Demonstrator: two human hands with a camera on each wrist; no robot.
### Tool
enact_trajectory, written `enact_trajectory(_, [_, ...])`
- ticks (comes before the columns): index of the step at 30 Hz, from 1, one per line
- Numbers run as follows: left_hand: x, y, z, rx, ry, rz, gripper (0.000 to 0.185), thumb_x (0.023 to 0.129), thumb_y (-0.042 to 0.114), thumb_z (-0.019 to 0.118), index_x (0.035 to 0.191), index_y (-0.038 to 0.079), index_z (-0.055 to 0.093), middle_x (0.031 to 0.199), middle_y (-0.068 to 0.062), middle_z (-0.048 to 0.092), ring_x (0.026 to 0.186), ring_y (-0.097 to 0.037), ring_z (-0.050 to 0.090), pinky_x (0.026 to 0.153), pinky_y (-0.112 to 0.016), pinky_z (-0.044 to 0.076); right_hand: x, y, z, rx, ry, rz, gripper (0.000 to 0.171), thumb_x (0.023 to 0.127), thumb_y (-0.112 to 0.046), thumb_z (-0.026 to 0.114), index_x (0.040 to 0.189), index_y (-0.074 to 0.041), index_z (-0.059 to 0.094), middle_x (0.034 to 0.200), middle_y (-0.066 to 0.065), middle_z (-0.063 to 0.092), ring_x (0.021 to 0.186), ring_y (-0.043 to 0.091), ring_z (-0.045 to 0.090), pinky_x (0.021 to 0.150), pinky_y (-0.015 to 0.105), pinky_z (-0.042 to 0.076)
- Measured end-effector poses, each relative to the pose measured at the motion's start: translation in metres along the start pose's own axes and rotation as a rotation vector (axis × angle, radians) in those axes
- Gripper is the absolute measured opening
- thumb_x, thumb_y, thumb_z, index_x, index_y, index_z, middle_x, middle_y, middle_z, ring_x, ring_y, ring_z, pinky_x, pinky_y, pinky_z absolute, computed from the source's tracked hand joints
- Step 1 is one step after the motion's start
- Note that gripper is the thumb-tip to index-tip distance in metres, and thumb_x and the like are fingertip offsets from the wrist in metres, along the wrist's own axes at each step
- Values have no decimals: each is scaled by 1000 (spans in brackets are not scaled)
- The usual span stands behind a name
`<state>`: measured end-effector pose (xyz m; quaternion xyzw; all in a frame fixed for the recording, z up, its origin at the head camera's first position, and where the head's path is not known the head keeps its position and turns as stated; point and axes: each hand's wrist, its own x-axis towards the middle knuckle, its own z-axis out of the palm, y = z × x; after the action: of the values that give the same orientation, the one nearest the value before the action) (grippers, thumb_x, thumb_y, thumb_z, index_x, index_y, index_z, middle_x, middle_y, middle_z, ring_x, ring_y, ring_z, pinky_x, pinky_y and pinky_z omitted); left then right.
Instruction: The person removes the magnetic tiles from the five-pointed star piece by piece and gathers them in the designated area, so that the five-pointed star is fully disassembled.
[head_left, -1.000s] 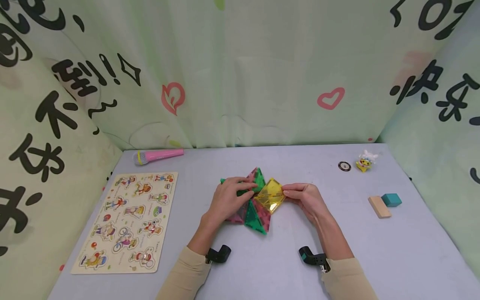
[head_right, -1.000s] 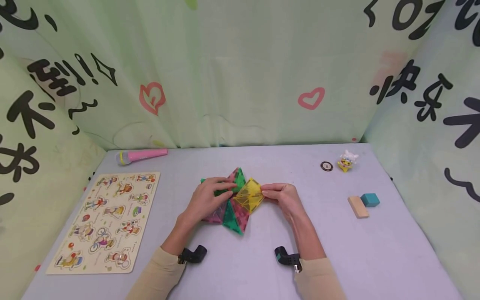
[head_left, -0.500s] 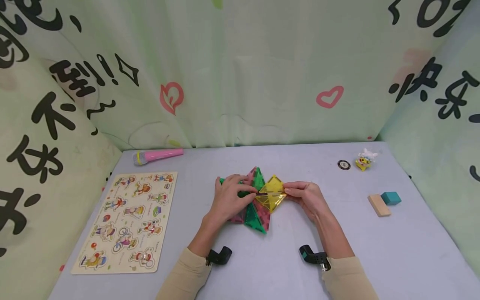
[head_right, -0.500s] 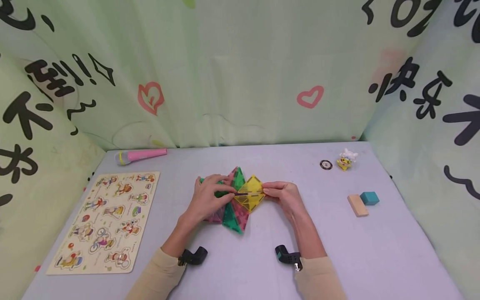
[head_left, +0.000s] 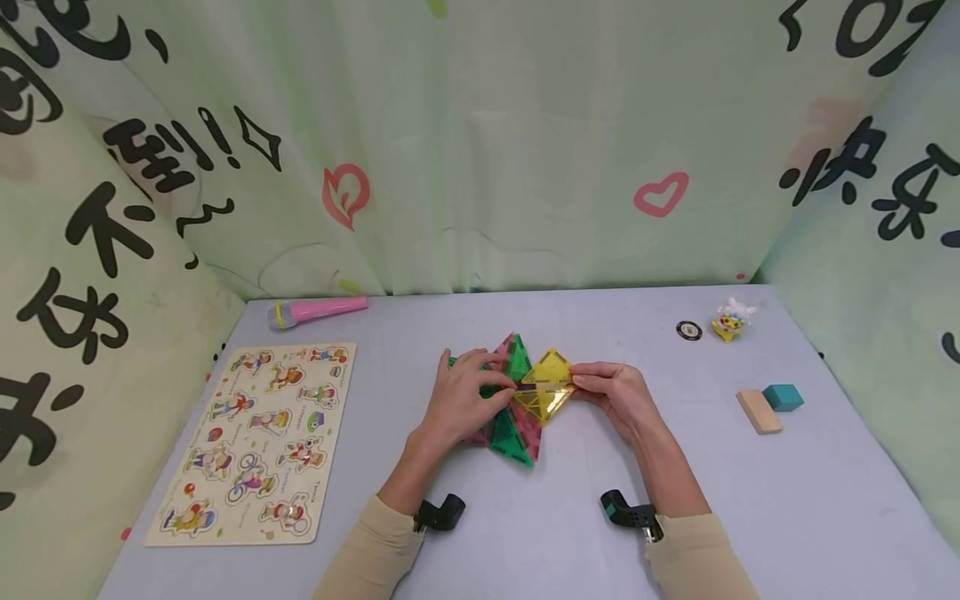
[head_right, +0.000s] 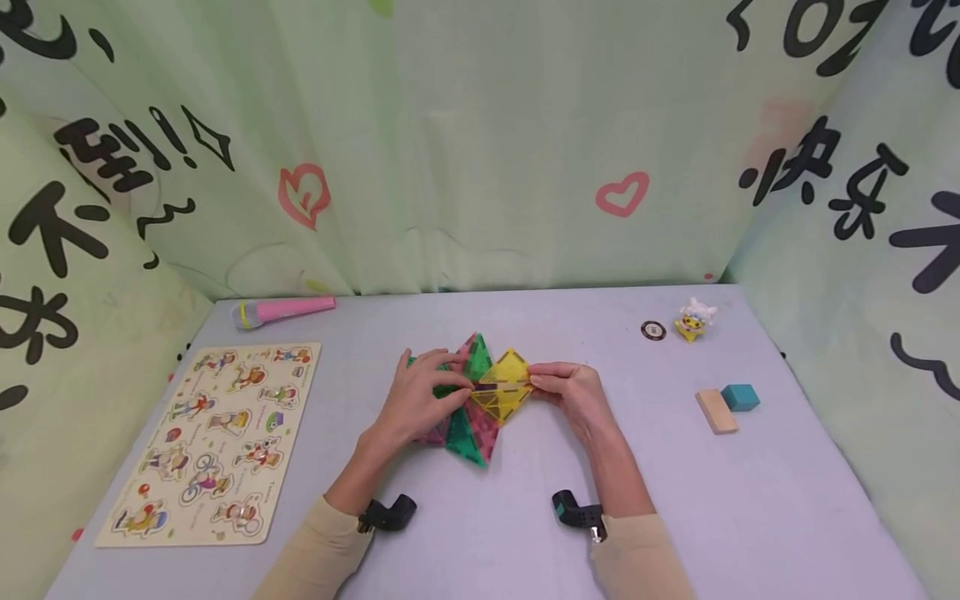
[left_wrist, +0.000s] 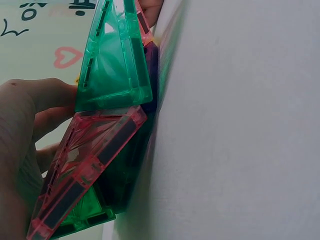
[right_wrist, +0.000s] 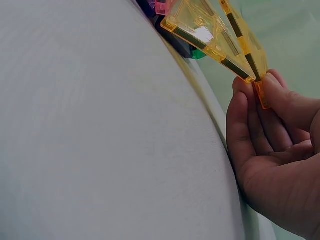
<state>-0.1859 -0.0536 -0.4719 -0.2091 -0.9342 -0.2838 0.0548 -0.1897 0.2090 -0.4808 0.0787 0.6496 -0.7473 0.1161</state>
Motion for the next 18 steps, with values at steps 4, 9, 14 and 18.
enact_trajectory(4, [0, 1, 0, 2, 4, 1, 16, 92, 37, 67, 96, 29, 80, 136, 6, 63, 139, -24, 47, 117, -69, 14, -1, 0, -1, 1, 21, 1, 15, 92, -4, 67, 101, -9, 78, 96, -5, 72, 86, 8, 72, 82, 25, 59])
enact_trajectory(9, [0, 2, -1, 2, 8, 4, 15, 93, 37, 67, 96, 29, 80, 135, 6, 63, 138, -24, 47, 117, -70, 15, -2, 0, -2, 36, 40, -3, 16, 94, -4, 65, 97, -12, 79, 94, -4, 74, 85, 9, 73, 83, 25, 58])
enact_trajectory(14, [0, 2, -1, 2, 4, 0, 15, 93, 36, 67, 96, 28, 80, 135, 5, 63, 138, -25, 47, 116, -71, 15, 0, 1, -4, 66, 54, -4, 19, 95, -3, 63, 95, -14, 78, 96, -4, 73, 86, 10, 73, 85, 25, 58])
enact_trajectory(18, [0, 2, -1, 0, 2, -4, 15, 93, 36, 67, 96, 28, 80, 135, 5, 63, 138, -25, 47, 116, -71, 15, 1, 2, -5, 74, 53, -3, 18, 95, -4, 64, 95, -15, 78, 96, -4, 72, 88, 11, 73, 87, 26, 58])
